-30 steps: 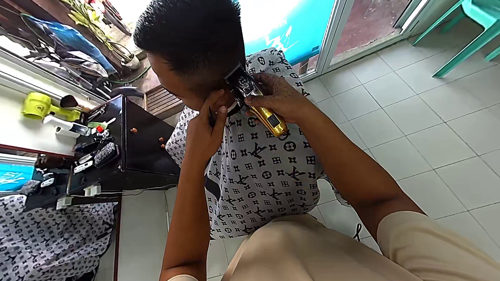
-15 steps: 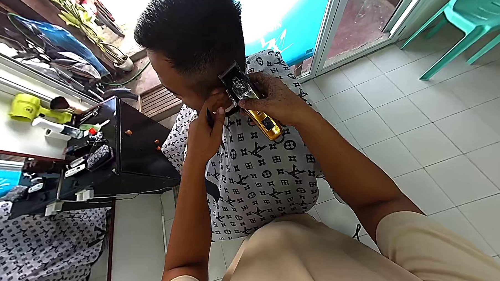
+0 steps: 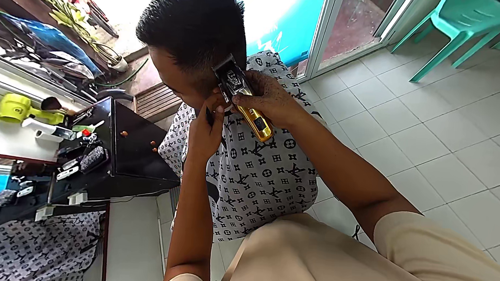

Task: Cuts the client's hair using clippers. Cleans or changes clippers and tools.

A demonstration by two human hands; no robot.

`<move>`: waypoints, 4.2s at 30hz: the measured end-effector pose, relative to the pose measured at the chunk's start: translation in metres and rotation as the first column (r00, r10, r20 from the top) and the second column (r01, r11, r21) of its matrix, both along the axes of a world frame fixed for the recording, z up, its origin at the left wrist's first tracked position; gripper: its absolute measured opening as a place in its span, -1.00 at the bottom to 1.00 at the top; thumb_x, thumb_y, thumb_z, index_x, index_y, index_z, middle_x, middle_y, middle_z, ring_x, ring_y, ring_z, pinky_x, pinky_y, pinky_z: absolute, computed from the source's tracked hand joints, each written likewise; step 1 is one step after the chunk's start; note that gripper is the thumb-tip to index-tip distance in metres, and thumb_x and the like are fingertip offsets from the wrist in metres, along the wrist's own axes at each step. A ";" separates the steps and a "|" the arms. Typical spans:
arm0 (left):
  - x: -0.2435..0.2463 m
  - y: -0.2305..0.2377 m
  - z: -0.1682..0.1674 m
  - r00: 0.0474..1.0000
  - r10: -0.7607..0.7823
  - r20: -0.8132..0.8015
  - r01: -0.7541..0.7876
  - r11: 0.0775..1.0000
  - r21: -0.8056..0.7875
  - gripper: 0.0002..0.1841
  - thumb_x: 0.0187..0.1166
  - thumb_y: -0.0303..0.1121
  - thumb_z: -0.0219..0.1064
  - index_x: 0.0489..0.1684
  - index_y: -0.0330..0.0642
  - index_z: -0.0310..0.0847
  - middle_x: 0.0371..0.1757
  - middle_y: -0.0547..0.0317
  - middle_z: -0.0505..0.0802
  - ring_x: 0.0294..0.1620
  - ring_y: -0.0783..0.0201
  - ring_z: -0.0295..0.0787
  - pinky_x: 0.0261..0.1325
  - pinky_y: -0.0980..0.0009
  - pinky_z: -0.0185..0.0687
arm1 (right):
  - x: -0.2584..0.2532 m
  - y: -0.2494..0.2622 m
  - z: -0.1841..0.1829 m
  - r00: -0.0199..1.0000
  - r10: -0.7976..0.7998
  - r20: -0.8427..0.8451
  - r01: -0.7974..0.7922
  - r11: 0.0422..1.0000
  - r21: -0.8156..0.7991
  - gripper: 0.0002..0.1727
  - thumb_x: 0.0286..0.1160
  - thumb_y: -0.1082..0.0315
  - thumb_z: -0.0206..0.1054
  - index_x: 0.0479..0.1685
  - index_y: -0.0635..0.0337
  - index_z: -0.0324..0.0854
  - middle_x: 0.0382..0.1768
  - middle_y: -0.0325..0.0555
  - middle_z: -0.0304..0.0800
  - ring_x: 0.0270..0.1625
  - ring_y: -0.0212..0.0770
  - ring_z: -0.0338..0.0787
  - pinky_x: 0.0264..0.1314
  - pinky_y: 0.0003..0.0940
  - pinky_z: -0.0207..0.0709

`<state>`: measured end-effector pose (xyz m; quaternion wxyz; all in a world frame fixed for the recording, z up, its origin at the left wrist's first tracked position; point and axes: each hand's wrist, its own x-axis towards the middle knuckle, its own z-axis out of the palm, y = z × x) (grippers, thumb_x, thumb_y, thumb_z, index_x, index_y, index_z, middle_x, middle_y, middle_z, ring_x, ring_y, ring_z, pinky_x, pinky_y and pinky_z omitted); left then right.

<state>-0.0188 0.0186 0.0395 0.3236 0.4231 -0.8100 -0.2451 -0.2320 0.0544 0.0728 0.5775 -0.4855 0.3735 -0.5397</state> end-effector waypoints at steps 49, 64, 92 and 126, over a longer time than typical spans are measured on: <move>0.004 0.004 0.001 0.999 0.032 0.030 -0.033 0.999 0.029 -0.56 0.87 -0.10 0.00 0.62 0.05 0.47 -0.45 0.30 0.65 -0.55 0.46 0.54 -0.39 0.44 0.55 | -0.014 -0.011 -0.018 0.963 0.091 0.254 -0.095 0.995 0.004 -0.61 0.57 0.47 0.31 0.33 0.26 0.38 -0.07 -0.01 0.78 -0.11 -0.11 0.88 -0.18 -0.19 0.86; 0.007 0.006 0.005 0.999 0.010 0.049 -0.011 1.000 0.014 -0.56 0.88 -0.09 -0.01 0.61 0.01 0.47 -0.49 0.29 0.65 -0.57 0.44 0.56 -0.40 0.43 0.55 | -0.001 -0.001 -0.002 0.999 0.023 0.040 -0.025 0.998 0.059 -0.45 0.50 0.44 0.45 0.45 0.31 0.36 0.01 0.06 0.77 -0.10 -0.11 0.89 -0.14 -0.22 0.86; 0.047 -0.041 0.052 0.548 0.268 -0.793 0.128 0.909 0.396 -0.89 0.87 -0.32 -0.05 -0.07 0.04 0.37 -0.43 0.38 0.70 -0.49 0.48 0.66 -0.35 0.56 0.66 | 0.006 0.033 -0.009 0.985 -0.083 0.154 0.066 0.992 0.110 -0.54 0.55 0.38 0.31 0.43 0.21 0.39 0.00 0.01 0.81 -0.06 -0.08 0.90 -0.14 -0.16 0.87; 0.009 -0.021 -0.037 0.678 -0.012 -0.735 0.385 0.858 0.342 -0.45 0.90 0.07 -0.36 -0.12 0.01 0.55 -0.61 0.40 0.68 -0.59 0.51 0.61 -0.48 0.59 0.56 | 0.069 0.014 0.014 0.983 -0.182 0.015 0.179 0.978 0.109 -0.44 0.53 0.44 0.44 0.46 0.32 0.30 0.00 0.07 0.75 -0.13 -0.12 0.87 -0.07 -0.21 0.85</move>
